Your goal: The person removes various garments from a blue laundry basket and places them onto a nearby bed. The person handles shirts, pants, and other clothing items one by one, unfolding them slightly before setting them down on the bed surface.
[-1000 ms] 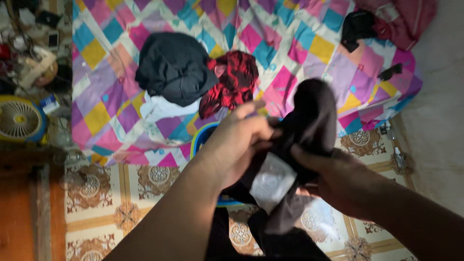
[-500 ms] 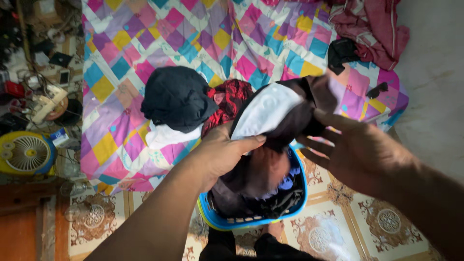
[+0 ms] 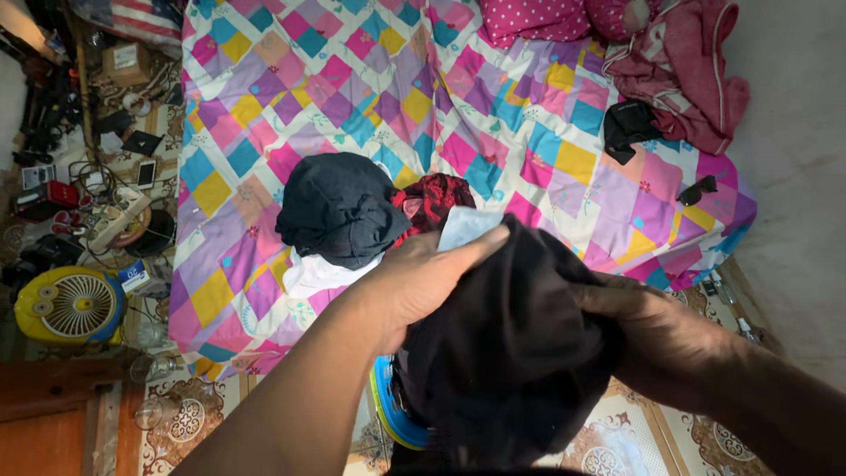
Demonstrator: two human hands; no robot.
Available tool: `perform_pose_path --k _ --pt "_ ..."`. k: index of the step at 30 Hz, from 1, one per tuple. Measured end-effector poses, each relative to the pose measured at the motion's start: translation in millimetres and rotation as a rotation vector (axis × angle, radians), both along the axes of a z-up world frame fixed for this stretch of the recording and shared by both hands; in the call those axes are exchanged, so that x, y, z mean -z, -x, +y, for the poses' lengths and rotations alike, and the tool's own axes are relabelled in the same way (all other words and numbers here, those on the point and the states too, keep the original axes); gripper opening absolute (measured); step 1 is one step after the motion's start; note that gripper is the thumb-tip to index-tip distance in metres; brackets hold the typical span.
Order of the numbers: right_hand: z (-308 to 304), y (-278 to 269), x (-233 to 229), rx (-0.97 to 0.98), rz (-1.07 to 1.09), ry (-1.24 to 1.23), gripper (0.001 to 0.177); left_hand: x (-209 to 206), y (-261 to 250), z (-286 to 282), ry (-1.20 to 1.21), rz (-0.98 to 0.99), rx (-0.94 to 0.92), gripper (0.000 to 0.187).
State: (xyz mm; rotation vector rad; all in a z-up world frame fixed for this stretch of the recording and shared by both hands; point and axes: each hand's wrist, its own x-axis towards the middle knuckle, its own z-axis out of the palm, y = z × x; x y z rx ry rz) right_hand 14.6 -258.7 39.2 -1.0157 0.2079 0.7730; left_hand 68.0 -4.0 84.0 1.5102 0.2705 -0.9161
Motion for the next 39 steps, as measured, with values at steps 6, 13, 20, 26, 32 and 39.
perform_pose_path --k 6,13,20,26,32,39 --pt "12 -13 -29 0.409 0.063 0.169 0.054 45 -6 34 -0.721 -0.398 -0.089 0.050" --pt "21 -25 -68 0.531 0.144 0.157 0.050 63 -5 43 -0.499 -0.568 -0.387 0.078" --pt "35 -30 -72 0.362 0.176 -0.117 0.043 46 15 4 -0.306 -0.326 0.148 0.091" --pt "9 -36 -42 0.567 0.258 0.193 0.037 42 4 -3 -0.311 -0.625 -0.079 0.040" --pt "-32 -18 1 0.433 0.022 0.142 0.067 -8 -17 7 0.252 -0.054 -0.247 0.035" --pt "-15 -8 16 -0.202 -0.451 0.604 0.053 -34 -20 -18 0.441 0.029 -0.062 0.043"
